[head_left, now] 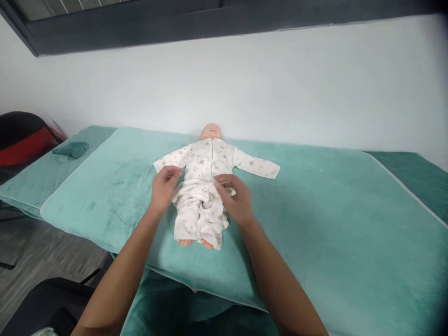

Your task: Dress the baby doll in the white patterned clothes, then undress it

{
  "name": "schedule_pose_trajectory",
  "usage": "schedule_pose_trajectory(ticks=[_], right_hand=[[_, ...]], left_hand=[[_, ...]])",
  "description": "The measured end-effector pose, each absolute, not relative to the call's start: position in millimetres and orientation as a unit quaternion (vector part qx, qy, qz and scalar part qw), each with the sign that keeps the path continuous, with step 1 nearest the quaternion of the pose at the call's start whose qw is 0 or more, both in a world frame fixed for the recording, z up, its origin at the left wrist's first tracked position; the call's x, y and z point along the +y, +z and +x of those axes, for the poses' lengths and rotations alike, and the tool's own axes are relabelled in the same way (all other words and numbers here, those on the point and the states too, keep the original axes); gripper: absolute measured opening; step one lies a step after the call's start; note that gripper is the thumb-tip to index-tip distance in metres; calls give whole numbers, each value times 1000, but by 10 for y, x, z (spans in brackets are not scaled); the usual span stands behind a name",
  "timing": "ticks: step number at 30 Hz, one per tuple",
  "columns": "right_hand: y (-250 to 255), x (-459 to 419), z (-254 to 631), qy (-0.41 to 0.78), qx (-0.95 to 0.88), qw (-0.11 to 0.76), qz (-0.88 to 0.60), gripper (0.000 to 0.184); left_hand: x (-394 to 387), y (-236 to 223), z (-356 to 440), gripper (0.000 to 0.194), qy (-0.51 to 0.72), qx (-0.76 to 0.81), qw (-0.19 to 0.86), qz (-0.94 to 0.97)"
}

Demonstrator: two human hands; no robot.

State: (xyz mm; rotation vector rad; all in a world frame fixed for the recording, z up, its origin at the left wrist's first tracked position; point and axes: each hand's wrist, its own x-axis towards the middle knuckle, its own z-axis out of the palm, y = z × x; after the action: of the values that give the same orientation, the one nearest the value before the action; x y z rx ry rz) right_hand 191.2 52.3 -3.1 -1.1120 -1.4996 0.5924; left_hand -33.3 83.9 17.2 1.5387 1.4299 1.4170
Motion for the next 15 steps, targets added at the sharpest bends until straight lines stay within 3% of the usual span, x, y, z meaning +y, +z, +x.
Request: schedule_pose_trajectory(ticks=[3,8,11,15], right_hand=[[-98,579,1922,178,-623,544,-534,20],[-165,659,1914,139,-742,380,-535,23],[-176,647,1876,127,-735,368,-555,18],[-170,623,1838,141,-720,397,-551,20]], left_hand=[[991,241,-151,16,403,525,232,713],[967,187,80,23,194,496,34,846],[901,140,167,15,178,512,-25,840],[892,117,168,5,253,524,10,813]])
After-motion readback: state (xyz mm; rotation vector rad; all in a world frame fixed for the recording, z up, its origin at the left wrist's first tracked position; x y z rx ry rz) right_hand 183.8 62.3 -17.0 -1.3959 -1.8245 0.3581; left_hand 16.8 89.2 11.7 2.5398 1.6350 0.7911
